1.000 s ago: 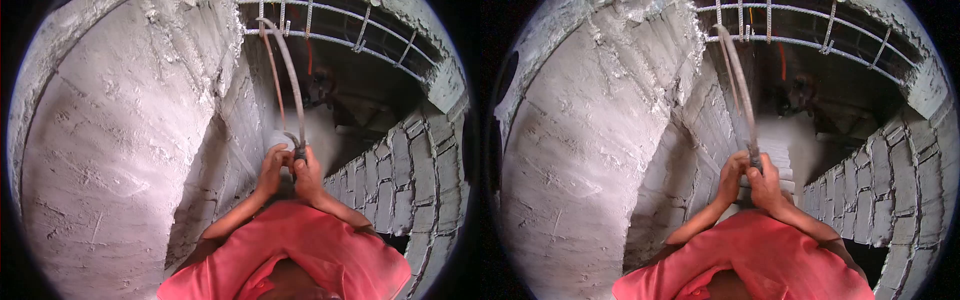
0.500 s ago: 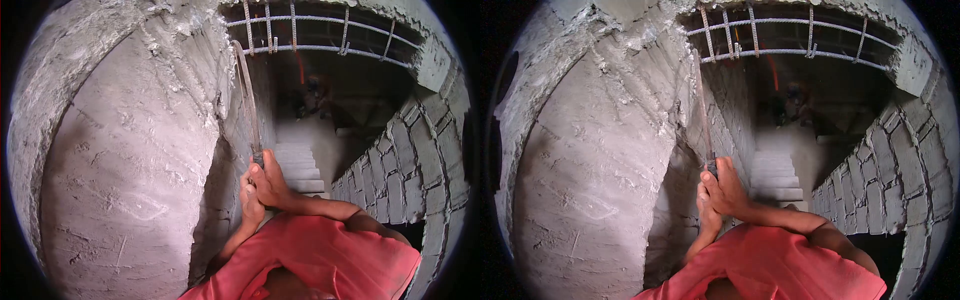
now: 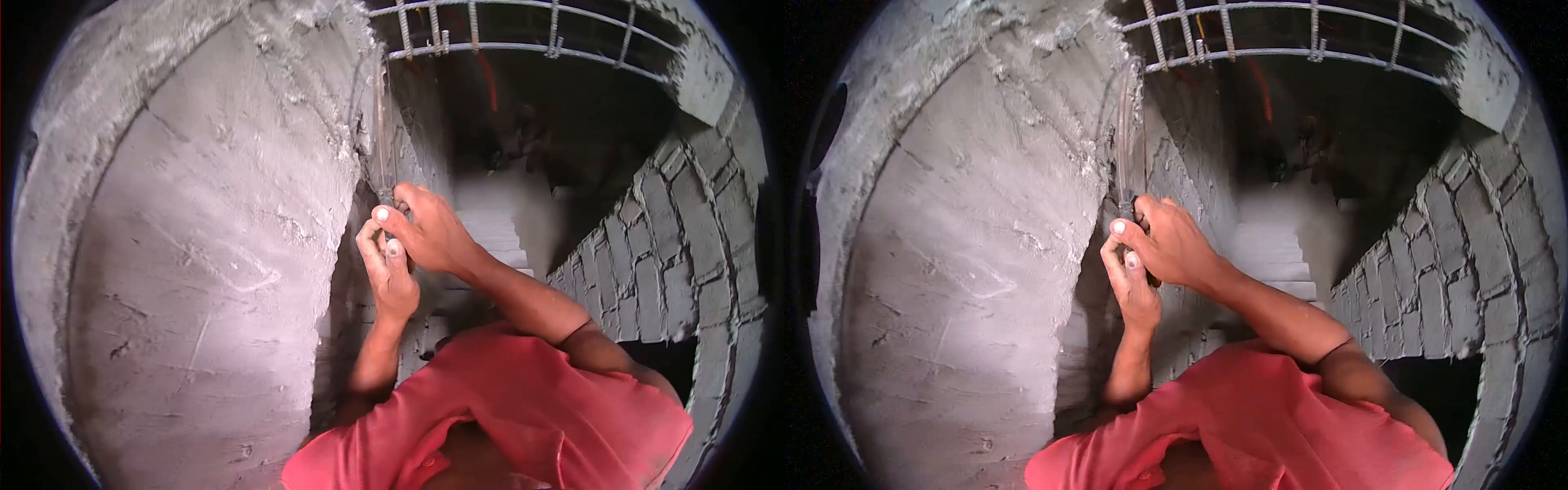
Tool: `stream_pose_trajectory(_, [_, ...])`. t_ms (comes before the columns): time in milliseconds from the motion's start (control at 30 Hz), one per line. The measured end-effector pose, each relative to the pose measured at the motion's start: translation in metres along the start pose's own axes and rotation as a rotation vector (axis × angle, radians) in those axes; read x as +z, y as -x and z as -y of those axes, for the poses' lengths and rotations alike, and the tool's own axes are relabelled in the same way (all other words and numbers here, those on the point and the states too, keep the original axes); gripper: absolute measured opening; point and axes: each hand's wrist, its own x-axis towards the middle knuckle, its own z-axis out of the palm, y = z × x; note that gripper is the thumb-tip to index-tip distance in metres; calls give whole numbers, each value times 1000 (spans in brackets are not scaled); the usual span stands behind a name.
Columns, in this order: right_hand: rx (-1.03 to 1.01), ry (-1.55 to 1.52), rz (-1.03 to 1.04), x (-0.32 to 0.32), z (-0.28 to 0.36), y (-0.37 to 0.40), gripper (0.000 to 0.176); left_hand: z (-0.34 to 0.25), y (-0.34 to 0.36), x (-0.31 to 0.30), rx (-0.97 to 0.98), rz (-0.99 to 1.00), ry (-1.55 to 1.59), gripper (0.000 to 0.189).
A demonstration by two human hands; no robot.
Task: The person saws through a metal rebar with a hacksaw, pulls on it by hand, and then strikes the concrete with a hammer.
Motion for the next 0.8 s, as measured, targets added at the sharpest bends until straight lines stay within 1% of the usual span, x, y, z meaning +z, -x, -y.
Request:
stream_pose_trajectory(33, [66,-41,47,-4,5,0,53,-2,-1,1,7,21,2,49])
stream_pose_trajectory(67, [70,-35,30,-6,8,1,53,-2,-2,3,-54,-34,4,46])
stream_pose_trajectory(100, [159,-90,37,-6,10,0,51,-13,-6,10,-116,-97,12,43])
stream_pose_trajectory(133, [247,-144,48,-7,14,-2,50,-28,-9,18,-116,-122,56,37])
stream_pose_trajectory(167, [250,-127,50,-11,21,-6,50,-33,-13,22,-119,-126,72,37])
stream_pose_trajectory(233, [279,-164,-71,-12,34,-10,46,-24,-15,18,-248,-153,21,35])
stream_pose_trajectory(267, [210,-171,-141,-12,39,-12,48,-14,-21,22,-32,-217,-110,33])
stream_pose_trajectory(300, [222,-172,-118,-17,49,-16,48,-18,-24,22,-51,-233,-117,33])
stream_pose_trajectory(367, [325,-125,-112,-24,69,-24,59,-25,-22,11,-271,-108,-57,43])
stream_pose_trajectory(400, [337,-113,-62,-29,78,-27,68,-25,-26,8,-284,-85,-21,45])
stream_pose_trajectory(433, [353,-127,-49,-28,77,-33,68,-26,-28,4,-302,-90,-38,45])
stream_pose_trajectory(500, [286,-52,-123,-20,71,-44,66,-40,-36,-2,-431,15,-48,44])
stream_pose_trajectory(533, [262,-29,-137,-16,70,-49,63,-48,-39,-1,-423,15,12,38])
stream_pose_trajectory(567, [280,-42,-127,-14,73,-51,63,-56,-41,-5,-443,13,-2,38])
stream_pose_trajectory(633, [286,-8,-119,-11,81,-56,60,-71,-49,-10,-612,28,212,36])
stream_pose_trajectory(667, [314,19,-102,-16,97,-54,55,-77,-54,-10,-647,27,287,38])
stream_pose_trajectory(800, [372,24,-177,-17,100,-57,56,-95,-61,-10,-703,42,223,44])
